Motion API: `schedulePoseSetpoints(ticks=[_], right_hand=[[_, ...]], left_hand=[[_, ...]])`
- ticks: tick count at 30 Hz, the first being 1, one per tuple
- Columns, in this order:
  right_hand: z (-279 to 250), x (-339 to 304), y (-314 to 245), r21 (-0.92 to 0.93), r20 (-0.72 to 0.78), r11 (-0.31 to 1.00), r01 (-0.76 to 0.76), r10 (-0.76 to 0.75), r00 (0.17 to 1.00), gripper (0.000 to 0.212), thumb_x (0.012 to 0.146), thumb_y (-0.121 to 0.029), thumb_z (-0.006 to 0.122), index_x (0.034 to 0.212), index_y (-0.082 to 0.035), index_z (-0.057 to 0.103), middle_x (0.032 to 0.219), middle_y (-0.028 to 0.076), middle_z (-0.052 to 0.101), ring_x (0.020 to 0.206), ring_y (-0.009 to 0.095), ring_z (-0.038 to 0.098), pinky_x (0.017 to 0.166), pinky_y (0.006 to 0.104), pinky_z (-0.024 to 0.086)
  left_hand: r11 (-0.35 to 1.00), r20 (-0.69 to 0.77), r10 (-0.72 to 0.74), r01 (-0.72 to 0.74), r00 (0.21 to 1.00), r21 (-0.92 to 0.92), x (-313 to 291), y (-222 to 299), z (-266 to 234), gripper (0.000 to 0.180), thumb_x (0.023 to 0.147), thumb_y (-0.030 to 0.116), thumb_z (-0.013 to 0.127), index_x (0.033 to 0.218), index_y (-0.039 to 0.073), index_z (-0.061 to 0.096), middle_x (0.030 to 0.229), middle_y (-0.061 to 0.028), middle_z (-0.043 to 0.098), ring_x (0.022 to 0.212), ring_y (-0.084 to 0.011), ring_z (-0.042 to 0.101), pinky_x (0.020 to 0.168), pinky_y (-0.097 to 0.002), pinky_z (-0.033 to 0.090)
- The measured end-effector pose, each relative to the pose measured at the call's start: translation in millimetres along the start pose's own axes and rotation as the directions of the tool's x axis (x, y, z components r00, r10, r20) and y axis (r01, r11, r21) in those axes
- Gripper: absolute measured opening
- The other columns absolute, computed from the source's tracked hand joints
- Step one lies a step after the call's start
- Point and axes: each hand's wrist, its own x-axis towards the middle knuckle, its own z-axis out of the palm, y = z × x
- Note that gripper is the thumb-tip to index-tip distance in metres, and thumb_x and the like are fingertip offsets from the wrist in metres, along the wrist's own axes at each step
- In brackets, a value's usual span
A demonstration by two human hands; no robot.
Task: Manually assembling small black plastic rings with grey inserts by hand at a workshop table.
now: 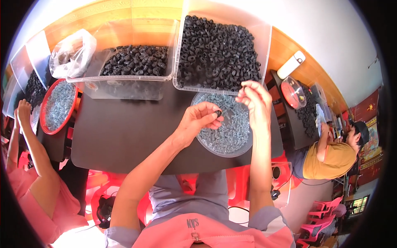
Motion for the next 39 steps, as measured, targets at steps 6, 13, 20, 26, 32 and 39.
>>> schedulePoseSetpoints(ticks=[6, 13, 20, 26, 32, 39], right_hand=[[0, -55, 18, 0.080, 0.073, 0.991, -0.106, 0.101, 0.992, 0.017, 0.086, -0.006, 0.063, 0.101, 0.002, 0.064, 0.082, 0.006, 0.063, 0.076, 0.012, 0.062, 0.067, 0.0280, 0.055], [4, -64, 23, -0.001, 0.090, 0.999, -0.037, 0.037, 0.995, 0.015, 0.085, 0.000, 0.062, 0.099, 0.006, 0.064, 0.089, 0.010, 0.064, 0.076, 0.016, 0.065, 0.071, 0.0278, 0.057], [5, -66, 23, -0.093, 0.081, 0.995, -0.033, 0.040, 0.996, 0.014, 0.085, 0.000, 0.062, 0.098, 0.005, 0.064, 0.090, 0.010, 0.064, 0.078, 0.016, 0.065, 0.071, 0.0271, 0.057], [6, -65, 22, -0.354, 0.088, 0.934, 0.044, -0.014, 0.996, 0.011, 0.083, 0.001, 0.064, 0.094, 0.002, 0.065, 0.084, 0.008, 0.065, 0.076, 0.013, 0.064, 0.068, 0.0255, 0.054], [10, -63, 19, -0.507, 0.148, 0.842, 0.183, -0.124, 0.981, 0.010, 0.078, 0.006, 0.064, 0.087, 0.001, 0.063, 0.077, 0.010, 0.062, 0.067, 0.018, 0.064, 0.060, 0.0272, 0.051], [20, -58, 17, -0.670, 0.211, 0.680, 0.296, -0.208, 0.955, 0.005, 0.077, 0.007, 0.062, 0.080, 0.004, 0.059, 0.072, 0.012, 0.058, 0.060, 0.020, 0.060, 0.055, 0.0280, 0.046]], left_hand=[[0.998, -0.001, 0.004, -0.004, 1.000, 0.061, 2, 1, 5, 0.017, 0.090, 0.009, 0.058, 0.106, 0.004, 0.062, 0.093, -0.0063, 0.066, 0.081, -0.0121, 0.063, 0.075, -0.0269, 0.053], [0.994, 0.002, 0.035, -0.035, 0.999, 0.104, 0, -1, 5, 0.017, 0.088, 0.007, 0.062, 0.104, 0.003, 0.063, 0.093, -0.0056, 0.066, 0.082, -0.0117, 0.063, 0.075, -0.0266, 0.053], [0.985, -0.005, 0.019, -0.018, 1.000, 0.174, 1, -3, 6, 0.017, 0.087, 0.003, 0.061, 0.104, -0.002, 0.062, 0.089, -0.0069, 0.065, 0.079, -0.0121, 0.062, 0.073, -0.0258, 0.052], [0.981, 0.049, 0.037, -0.046, 0.998, 0.189, 0, -1, 6, 0.016, 0.086, 0.000, 0.061, 0.102, -0.004, 0.061, 0.086, -0.0075, 0.065, 0.077, -0.0110, 0.061, 0.072, -0.0249, 0.052], [0.955, 0.025, 0.005, -0.013, 1.000, 0.297, -1, -2, 4, 0.015, 0.087, -0.001, 0.059, 0.101, -0.006, 0.061, 0.084, -0.0079, 0.065, 0.075, -0.0110, 0.062, 0.070, -0.0243, 0.053], [0.910, -0.052, 0.033, -0.008, 0.998, 0.415, 0, -4, 6, 0.014, 0.087, 0.000, 0.059, 0.100, -0.005, 0.061, 0.082, -0.0076, 0.065, 0.072, -0.0108, 0.062, 0.067, -0.0246, 0.053]])
